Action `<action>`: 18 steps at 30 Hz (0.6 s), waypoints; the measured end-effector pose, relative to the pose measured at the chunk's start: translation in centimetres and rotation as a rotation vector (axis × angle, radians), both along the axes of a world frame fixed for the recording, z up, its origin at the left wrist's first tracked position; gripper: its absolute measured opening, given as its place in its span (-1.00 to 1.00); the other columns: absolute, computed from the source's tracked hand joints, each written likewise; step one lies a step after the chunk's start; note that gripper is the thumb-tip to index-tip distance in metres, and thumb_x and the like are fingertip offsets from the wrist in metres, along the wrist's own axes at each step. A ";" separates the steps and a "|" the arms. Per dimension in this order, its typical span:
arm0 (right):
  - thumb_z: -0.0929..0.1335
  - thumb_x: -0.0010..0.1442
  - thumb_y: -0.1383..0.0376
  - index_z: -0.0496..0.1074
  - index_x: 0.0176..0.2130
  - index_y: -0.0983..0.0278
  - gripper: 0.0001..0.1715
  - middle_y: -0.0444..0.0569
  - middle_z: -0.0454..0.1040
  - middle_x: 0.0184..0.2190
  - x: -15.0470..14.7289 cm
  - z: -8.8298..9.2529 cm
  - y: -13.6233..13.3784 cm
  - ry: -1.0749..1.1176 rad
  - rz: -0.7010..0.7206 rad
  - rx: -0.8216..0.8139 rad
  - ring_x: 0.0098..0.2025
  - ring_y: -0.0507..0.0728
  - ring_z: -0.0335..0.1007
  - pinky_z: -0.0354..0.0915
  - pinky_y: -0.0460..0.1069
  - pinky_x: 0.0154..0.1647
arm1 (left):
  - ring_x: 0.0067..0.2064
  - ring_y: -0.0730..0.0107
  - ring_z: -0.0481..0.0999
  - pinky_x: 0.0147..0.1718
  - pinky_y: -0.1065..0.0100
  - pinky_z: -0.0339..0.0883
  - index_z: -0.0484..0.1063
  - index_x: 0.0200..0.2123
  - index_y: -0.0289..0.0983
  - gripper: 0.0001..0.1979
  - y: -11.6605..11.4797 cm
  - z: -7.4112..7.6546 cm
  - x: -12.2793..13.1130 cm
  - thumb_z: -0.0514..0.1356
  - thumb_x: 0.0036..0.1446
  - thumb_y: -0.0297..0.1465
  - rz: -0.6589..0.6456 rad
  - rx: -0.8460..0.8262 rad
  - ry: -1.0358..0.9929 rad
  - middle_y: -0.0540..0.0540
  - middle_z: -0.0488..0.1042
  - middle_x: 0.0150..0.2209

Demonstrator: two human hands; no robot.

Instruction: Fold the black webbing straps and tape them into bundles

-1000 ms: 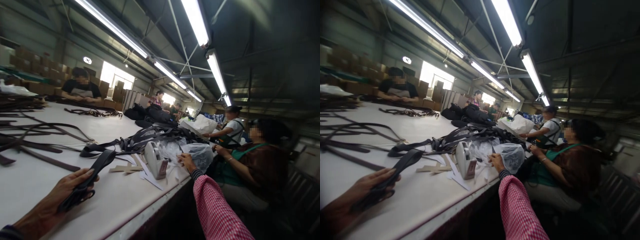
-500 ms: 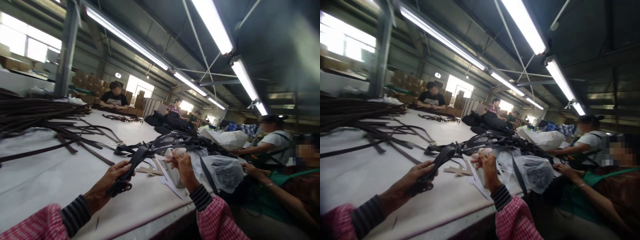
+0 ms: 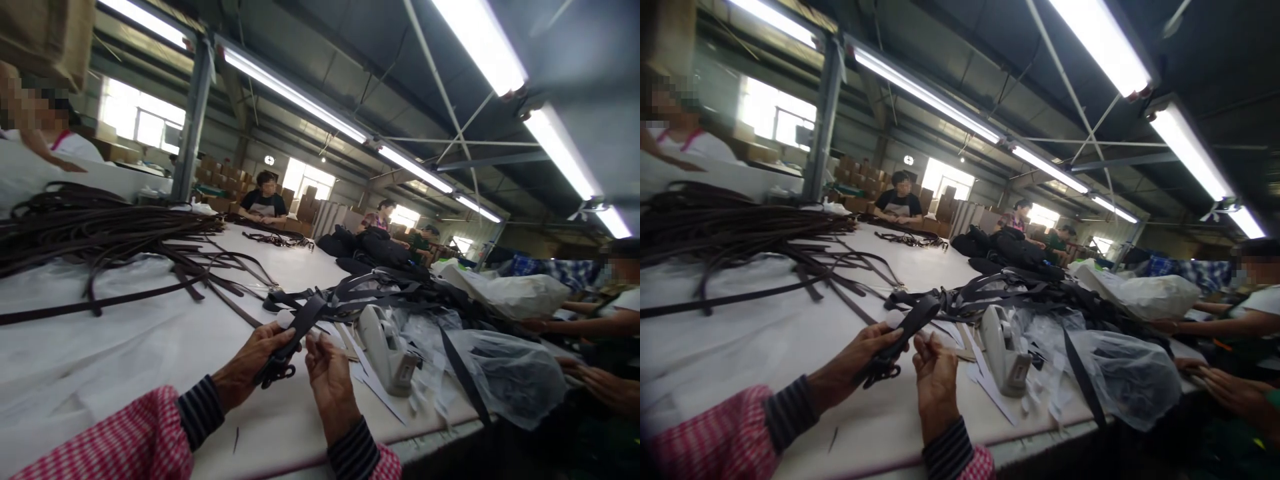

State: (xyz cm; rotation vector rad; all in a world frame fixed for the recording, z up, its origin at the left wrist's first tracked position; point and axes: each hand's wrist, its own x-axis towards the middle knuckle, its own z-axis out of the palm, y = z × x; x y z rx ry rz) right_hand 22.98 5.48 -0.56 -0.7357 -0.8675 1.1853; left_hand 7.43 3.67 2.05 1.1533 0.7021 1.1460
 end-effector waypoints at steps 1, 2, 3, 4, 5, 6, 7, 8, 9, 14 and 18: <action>0.46 0.05 0.14 0.32 -0.32 0.23 -0.69 -0.01 0.58 -0.38 0.0 -0.1 -0.6 -0.003 -0.053 -0.027 -0.34 0.17 0.59 0.36 -0.08 -0.53 | -0.49 0.50 0.37 -0.46 0.41 0.45 0.47 -0.16 -0.31 -0.57 0.3 -0.1 -0.1 0.34 0.12 -0.06 0.031 -0.015 0.015 -0.08 0.47 -0.32; 0.47 0.07 0.13 0.32 -0.30 0.23 -0.67 -0.01 0.58 -0.37 0.1 -0.1 -1.3 -0.021 -0.107 -0.048 -0.36 0.16 0.59 0.31 -0.10 -0.56 | -0.48 0.49 0.39 -0.46 0.40 0.45 0.47 -0.15 -0.30 -0.56 0.5 -0.3 -0.2 0.33 0.12 -0.06 0.055 -0.026 0.035 -0.08 0.48 -0.32; 0.47 0.10 0.12 0.31 -0.30 0.22 -0.67 -0.02 0.57 -0.39 0.1 0.0 -2.1 -0.083 -0.152 -0.040 -0.39 0.15 0.57 0.27 -0.11 -0.59 | -0.48 0.48 0.39 -0.47 0.41 0.43 0.46 -0.14 -0.30 -0.56 0.6 -0.4 -0.3 0.32 0.14 -0.05 0.076 -0.028 0.067 -0.08 0.48 -0.32; 0.45 0.14 0.11 0.31 -0.31 0.22 -0.69 -0.03 0.56 -0.39 0.2 0.0 -2.8 -0.216 -0.178 0.018 -0.40 0.14 0.55 0.23 -0.11 -0.60 | -0.47 0.46 0.40 -0.49 0.42 0.41 0.46 -0.13 -0.29 -0.58 0.7 -0.4 -0.4 0.29 0.15 -0.06 0.092 -0.017 0.114 -0.07 0.47 -0.33; 0.43 0.18 0.11 0.31 -0.35 0.22 -0.71 -0.02 0.54 -0.39 0.4 0.1 -3.5 -0.380 -0.199 0.108 -0.39 0.13 0.52 0.22 -0.11 -0.60 | -0.47 0.45 0.39 -0.51 0.44 0.37 0.46 -0.12 -0.28 -0.60 0.7 -0.4 -0.4 0.27 0.17 -0.08 0.104 0.009 0.172 -0.06 0.46 -0.35; 0.40 0.22 0.13 0.31 -0.39 0.22 -0.72 0.00 0.52 -0.37 0.6 0.2 -4.1 -0.545 -0.223 0.215 -0.36 0.13 0.50 0.23 -0.10 -0.57 | -0.47 0.44 0.39 -0.54 0.45 0.32 0.47 -0.13 -0.27 -0.64 0.7 -0.4 -0.5 0.25 0.19 -0.11 0.114 0.054 0.238 -0.04 0.45 -0.37; 0.38 0.24 0.17 0.31 -0.42 0.23 -0.73 0.02 0.51 -0.33 0.8 0.4 -4.6 -0.691 -0.249 0.325 -0.30 0.14 0.48 0.27 -0.08 -0.51 | -0.46 0.42 0.37 -0.54 0.46 0.27 0.47 -0.15 -0.27 -0.69 0.6 -0.3 -0.4 0.23 0.20 -0.15 0.123 0.127 0.312 -0.02 0.43 -0.39; 0.36 0.25 0.21 0.32 -0.44 0.23 -0.75 0.04 0.49 -0.28 1.0 0.5 -4.9 -0.805 -0.273 0.426 -0.25 0.15 0.46 0.31 -0.06 -0.43 | -0.45 0.41 0.37 -0.53 0.45 0.25 0.48 -0.18 -0.27 -0.74 0.4 -0.2 -0.3 0.21 0.21 -0.19 0.136 0.226 0.392 -0.01 0.42 -0.40; 0.35 0.25 0.26 0.34 -0.45 0.24 -0.77 0.05 0.48 -0.24 1.1 0.7 -5.2 -0.885 -0.283 0.504 -0.21 0.15 0.45 0.34 -0.04 -0.35 | -0.42 0.39 0.37 -0.49 0.43 0.24 0.48 -0.22 -0.26 -0.78 0.2 -0.2 -0.2 0.19 0.21 -0.23 0.153 0.337 0.472 0.00 0.42 -0.41; 0.38 0.17 0.33 0.41 -0.48 0.28 -0.81 -0.10 0.42 -0.52 1.4 2.1 -5.1 -0.871 -0.064 0.376 -0.49 0.03 0.32 0.26 -0.07 -0.44 | -0.42 0.38 0.31 -0.41 0.38 0.16 0.40 -0.45 -0.27 -0.74 -0.5 -0.3 0.1 0.14 0.23 -0.26 0.172 0.589 0.732 0.03 0.38 -0.49; 0.50 0.08 0.23 0.44 -0.44 0.32 -0.76 -0.13 0.43 -0.57 1.5 3.1 -4.7 -0.576 0.171 0.135 -0.56 -0.01 0.27 0.15 -0.12 -0.60 | -0.44 0.44 0.31 -0.47 0.43 0.13 0.44 -0.42 -0.29 -0.80 -0.4 -0.6 0.1 0.15 0.19 -0.31 0.068 0.479 0.576 0.05 0.37 -0.48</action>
